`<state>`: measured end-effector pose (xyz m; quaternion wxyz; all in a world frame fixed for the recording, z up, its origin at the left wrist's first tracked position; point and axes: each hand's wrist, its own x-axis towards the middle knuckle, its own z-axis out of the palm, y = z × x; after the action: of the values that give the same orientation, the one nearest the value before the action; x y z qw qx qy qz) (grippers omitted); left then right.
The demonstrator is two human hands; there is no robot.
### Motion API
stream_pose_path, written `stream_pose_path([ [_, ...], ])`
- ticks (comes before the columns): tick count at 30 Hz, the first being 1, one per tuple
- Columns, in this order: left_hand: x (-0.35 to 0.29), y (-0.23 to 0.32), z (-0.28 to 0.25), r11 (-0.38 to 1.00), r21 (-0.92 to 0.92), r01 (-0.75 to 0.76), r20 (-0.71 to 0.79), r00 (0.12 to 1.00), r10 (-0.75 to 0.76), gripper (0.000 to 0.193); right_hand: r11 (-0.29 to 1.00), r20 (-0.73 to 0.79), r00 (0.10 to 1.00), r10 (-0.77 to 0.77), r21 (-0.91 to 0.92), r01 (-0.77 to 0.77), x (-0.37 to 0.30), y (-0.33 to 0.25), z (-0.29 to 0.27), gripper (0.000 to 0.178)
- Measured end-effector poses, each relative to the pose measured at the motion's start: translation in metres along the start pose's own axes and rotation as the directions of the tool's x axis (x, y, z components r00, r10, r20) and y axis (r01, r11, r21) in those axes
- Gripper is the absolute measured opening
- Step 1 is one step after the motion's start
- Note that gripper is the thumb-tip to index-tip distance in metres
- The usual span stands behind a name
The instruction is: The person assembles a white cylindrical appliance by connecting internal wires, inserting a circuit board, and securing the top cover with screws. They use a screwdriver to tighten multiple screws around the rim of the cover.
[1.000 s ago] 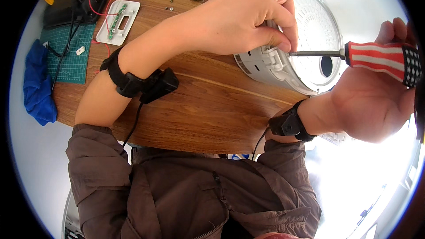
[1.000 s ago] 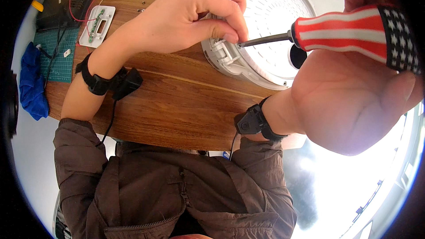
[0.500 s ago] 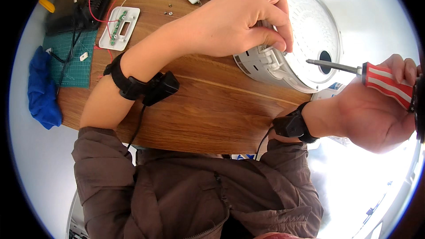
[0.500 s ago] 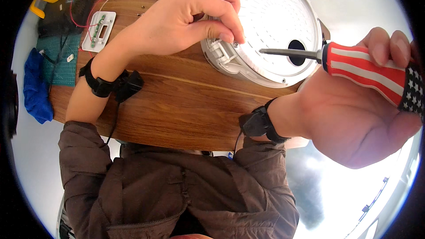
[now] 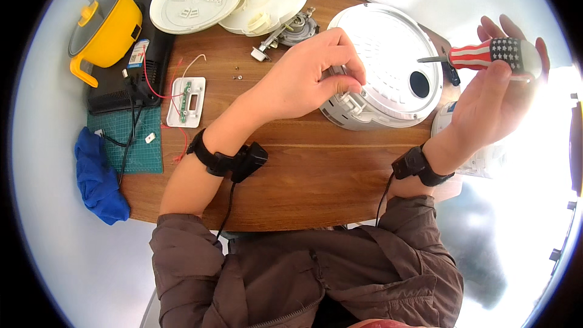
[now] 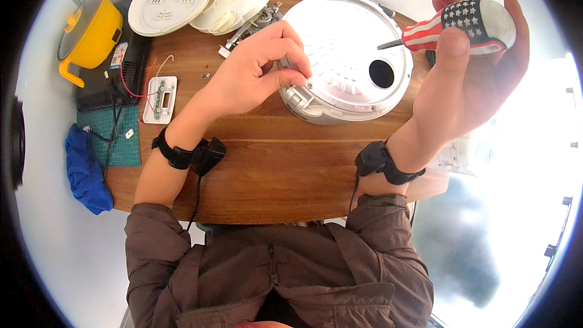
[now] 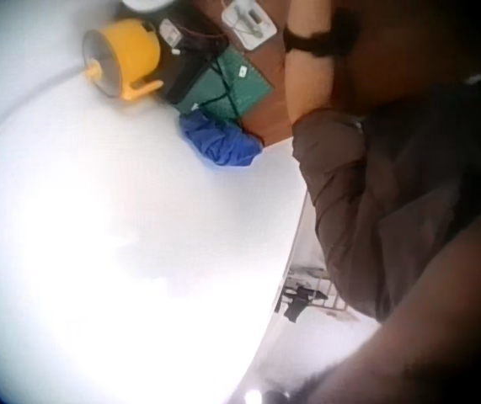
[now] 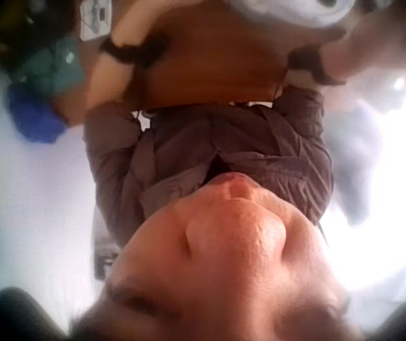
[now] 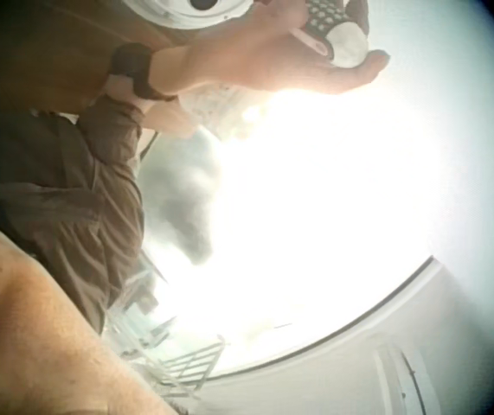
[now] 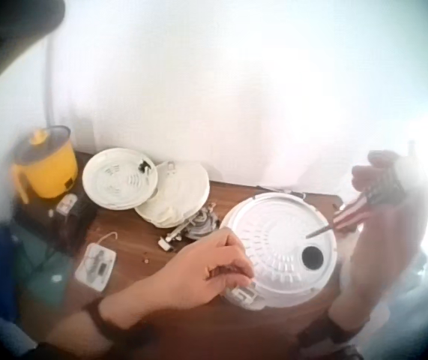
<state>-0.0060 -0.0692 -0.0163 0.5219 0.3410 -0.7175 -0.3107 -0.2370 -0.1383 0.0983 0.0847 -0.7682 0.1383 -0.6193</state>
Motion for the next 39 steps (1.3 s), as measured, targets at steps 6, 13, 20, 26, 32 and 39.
stream_pose_path([
  [6, -0.001, 0.012, -0.002, 0.998, 0.064, 0.028, 0.006, 1.000, -0.028, 0.008, 0.994, -0.173, 0.980, 0.099, -0.024, -0.104, 0.006, 0.002, 0.005, 0.052],
  [13, -0.001, 0.011, -0.004, 0.997, 0.074, 0.034, -0.061, 0.998, -0.030, 0.014, 0.945, -0.187, 0.962, 0.201, 0.294, -0.141, 0.008, 0.008, -0.005, 0.054],
  [20, 0.000, 0.005, -0.005, 0.994, 0.101, 0.050, -0.167, 0.985, -0.033, 0.032, 0.986, 0.043, 0.998, 0.040, 0.160, -0.047, 0.011, -0.002, 0.002, 0.052],
  [26, -0.002, 0.002, -0.012, 0.980, 0.161, 0.120, -0.317, 0.946, -0.064, 0.034, 0.994, 0.481, 0.871, -0.104, 0.037, 0.098, 0.008, 0.003, 0.000, 0.057],
  [32, 0.001, -0.007, -0.011, 0.971, 0.217, 0.102, -0.299, 0.954, -0.033, 0.032, 0.983, 0.208, 0.976, 0.062, 0.159, -0.096, 0.014, -0.008, 0.019, 0.064],
  [39, 0.001, -0.019, -0.010, 0.863, 0.504, -0.032, -0.174, 0.975, 0.137, 0.030, 0.881, 0.119, 0.956, 0.268, 0.370, -0.294, 0.029, -0.018, 0.058, 0.063],
])
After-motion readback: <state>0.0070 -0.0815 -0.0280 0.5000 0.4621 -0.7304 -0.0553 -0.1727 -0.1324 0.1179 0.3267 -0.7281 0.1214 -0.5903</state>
